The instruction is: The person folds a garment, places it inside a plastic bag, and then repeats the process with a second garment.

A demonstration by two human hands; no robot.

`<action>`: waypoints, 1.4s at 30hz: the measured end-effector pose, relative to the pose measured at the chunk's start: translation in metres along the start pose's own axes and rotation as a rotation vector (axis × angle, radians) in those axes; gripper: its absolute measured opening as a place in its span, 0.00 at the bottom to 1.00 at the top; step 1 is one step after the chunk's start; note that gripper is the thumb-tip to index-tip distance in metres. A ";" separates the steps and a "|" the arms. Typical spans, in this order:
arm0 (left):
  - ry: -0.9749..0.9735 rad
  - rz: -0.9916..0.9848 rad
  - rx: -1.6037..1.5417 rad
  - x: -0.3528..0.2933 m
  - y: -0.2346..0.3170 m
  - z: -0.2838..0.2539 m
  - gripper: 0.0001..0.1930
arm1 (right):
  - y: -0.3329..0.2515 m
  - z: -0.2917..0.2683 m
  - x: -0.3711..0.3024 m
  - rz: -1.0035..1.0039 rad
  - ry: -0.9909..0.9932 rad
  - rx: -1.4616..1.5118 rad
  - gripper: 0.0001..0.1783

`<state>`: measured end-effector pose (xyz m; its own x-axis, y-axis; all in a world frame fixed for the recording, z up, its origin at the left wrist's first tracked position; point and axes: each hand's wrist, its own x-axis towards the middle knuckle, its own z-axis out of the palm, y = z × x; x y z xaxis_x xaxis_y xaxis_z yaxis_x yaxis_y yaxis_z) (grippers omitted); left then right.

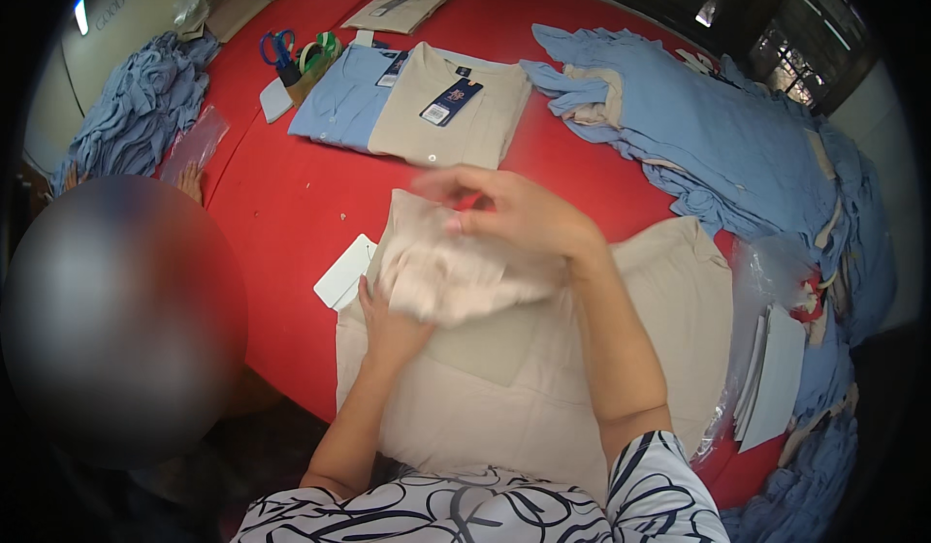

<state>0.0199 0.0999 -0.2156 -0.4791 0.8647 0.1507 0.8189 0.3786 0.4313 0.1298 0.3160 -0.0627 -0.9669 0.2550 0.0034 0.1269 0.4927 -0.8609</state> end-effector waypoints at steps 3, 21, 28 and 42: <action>0.045 0.224 -0.067 -0.001 -0.036 0.001 0.33 | 0.077 0.055 0.023 -0.015 0.327 -0.328 0.28; 0.104 0.148 0.035 -0.003 -0.025 0.016 0.21 | 0.178 -0.047 -0.266 0.634 0.754 -0.932 0.20; 0.104 0.130 -0.011 -0.009 -0.027 0.014 0.21 | 0.105 -0.018 -0.385 0.588 1.055 -0.941 0.13; -0.014 0.214 -0.041 -0.003 -0.027 -0.006 0.26 | 0.182 0.031 -0.383 0.846 1.019 -0.883 0.27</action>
<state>-0.0030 0.0848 -0.2225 -0.2909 0.9286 0.2304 0.8879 0.1722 0.4267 0.5160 0.2825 -0.2359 -0.0544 0.9408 0.3345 0.9606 0.1408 -0.2397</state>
